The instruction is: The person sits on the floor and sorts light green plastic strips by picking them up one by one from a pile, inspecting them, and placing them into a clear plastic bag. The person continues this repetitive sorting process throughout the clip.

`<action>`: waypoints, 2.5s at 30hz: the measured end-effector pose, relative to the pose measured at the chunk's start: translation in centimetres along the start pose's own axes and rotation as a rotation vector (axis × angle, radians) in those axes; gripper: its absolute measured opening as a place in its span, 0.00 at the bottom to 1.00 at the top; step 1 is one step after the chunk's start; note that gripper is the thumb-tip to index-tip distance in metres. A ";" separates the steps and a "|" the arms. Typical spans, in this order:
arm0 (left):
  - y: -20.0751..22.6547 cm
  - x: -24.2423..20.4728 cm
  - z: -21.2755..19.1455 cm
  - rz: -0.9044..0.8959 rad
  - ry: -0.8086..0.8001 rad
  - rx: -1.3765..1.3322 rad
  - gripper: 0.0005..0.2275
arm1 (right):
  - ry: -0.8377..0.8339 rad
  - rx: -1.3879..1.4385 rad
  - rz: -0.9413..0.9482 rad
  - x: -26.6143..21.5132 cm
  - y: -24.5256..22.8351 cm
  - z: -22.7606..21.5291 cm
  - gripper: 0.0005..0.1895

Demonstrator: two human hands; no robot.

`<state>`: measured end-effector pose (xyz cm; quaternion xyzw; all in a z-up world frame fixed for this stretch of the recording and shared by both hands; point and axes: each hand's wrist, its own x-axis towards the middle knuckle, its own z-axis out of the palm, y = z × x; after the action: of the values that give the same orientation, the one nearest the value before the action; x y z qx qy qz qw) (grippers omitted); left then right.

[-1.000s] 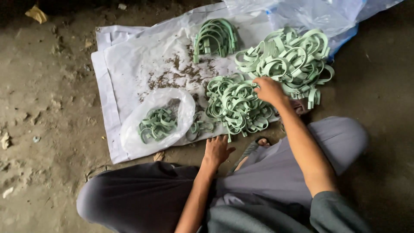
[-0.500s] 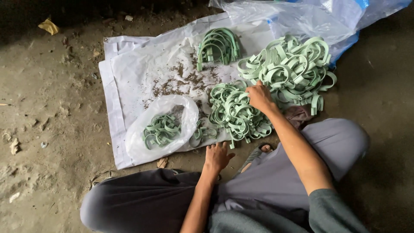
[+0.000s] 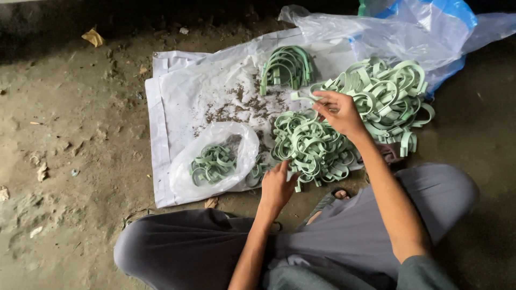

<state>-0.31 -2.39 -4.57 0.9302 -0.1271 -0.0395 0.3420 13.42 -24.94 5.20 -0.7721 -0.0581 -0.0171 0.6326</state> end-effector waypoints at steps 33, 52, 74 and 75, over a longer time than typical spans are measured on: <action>7.1 -2.8 -12.2 0.270 0.362 -0.999 0.05 | -0.516 0.067 -0.183 -4.1 -5.7 5.8 0.11; 6.7 -2.9 -11.5 0.346 0.390 -0.936 0.05 | -0.307 0.107 -0.393 -4.6 -7.3 6.7 0.09; -2.2 -0.2 4.3 -0.452 -0.247 -0.465 0.19 | -0.409 -0.526 -0.299 0.4 6.5 22.0 0.23; -1.4 -0.1 3.1 -0.428 -0.275 -0.455 0.19 | -0.419 -0.536 -0.259 0.1 4.8 19.8 0.21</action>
<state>-0.59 -3.31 -7.85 0.8216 0.0379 -0.2628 0.5044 13.14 -6.44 -3.45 -0.8834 -0.2774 0.0470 0.3747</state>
